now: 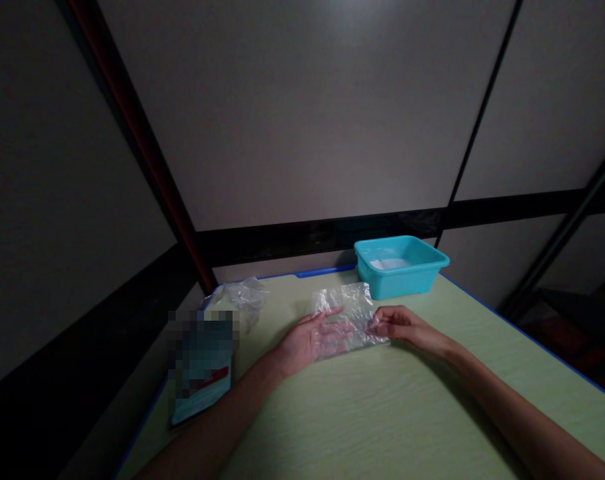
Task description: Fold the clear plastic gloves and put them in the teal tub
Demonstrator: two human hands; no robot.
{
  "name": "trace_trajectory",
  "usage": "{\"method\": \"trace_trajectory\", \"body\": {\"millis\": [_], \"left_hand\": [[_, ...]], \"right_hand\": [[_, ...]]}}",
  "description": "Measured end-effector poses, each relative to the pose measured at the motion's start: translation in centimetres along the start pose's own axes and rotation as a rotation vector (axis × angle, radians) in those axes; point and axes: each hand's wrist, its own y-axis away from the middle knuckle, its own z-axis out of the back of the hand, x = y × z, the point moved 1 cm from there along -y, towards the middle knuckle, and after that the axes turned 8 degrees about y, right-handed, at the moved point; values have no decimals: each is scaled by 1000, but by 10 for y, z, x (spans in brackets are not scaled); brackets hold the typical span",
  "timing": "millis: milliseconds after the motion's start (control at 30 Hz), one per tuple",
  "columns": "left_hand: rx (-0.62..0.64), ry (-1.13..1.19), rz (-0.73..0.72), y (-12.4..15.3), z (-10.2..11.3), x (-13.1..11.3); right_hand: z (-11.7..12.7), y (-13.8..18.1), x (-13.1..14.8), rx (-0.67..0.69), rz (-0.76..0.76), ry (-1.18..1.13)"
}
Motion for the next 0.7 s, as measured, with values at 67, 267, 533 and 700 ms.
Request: {"method": "trace_trajectory", "body": {"millis": [67,267,533,700], "left_hand": [[-22,34,23,1,-2,-2],[-2,85,73,0,-3,-3],[-46,97,74,-6,5,-8],[-146,-9,-141,-6,10,-15]], "right_hand": [[-4,-2,1,2,42,48],[-13,-7,-5,-57,17,127],[-17,-12,-15,-142,-25,102],[-16,-13,-18,-320,-84,93]]}}
